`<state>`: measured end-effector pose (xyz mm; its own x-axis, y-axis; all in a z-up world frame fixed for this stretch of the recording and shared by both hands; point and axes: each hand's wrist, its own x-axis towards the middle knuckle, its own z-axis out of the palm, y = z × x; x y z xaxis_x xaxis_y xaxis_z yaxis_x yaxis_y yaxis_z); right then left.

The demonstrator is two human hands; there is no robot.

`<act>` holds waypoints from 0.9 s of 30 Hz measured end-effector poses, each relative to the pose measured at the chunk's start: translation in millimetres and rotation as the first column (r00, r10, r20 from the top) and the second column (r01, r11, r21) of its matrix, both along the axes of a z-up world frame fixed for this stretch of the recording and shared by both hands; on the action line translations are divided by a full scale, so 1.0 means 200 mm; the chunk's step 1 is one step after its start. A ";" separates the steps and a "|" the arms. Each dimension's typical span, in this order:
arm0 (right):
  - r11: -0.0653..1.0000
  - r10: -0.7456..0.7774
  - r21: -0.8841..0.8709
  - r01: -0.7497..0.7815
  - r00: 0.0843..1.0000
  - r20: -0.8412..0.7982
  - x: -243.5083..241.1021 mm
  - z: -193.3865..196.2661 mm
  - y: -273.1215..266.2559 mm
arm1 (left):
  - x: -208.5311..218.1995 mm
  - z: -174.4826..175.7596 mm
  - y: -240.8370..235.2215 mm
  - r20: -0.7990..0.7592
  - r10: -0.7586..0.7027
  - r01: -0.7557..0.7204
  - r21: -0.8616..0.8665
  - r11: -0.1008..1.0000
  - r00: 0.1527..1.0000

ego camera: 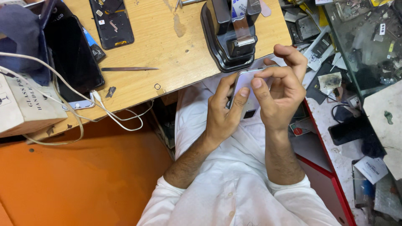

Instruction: The person disassembles a smartphone, removes the back cover and internal components, and uses a screwdriver to manipulate parts. They then reassemble the phone, connect a charging cable, and wipe the device with a cloth.

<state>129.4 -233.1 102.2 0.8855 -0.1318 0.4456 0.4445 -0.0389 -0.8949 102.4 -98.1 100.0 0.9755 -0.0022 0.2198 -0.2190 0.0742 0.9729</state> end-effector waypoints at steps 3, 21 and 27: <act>1.000 -0.010 -0.016 0.010 1.000 0.000 0.00 0.00 0.01 | -0.01 -0.02 0.00 0.017 0.001 -0.001 0.005 1.000 1.000; 0.951 -0.246 -0.162 0.264 0.962 0.120 -0.01 0.02 0.12 | -0.01 -0.09 0.04 0.080 0.166 -0.169 0.039 0.985 0.983; 0.939 0.296 0.244 -0.242 0.931 -0.214 0.02 0.09 -0.02 | -0.02 -0.09 0.02 0.182 0.187 -0.227 0.238 0.944 0.965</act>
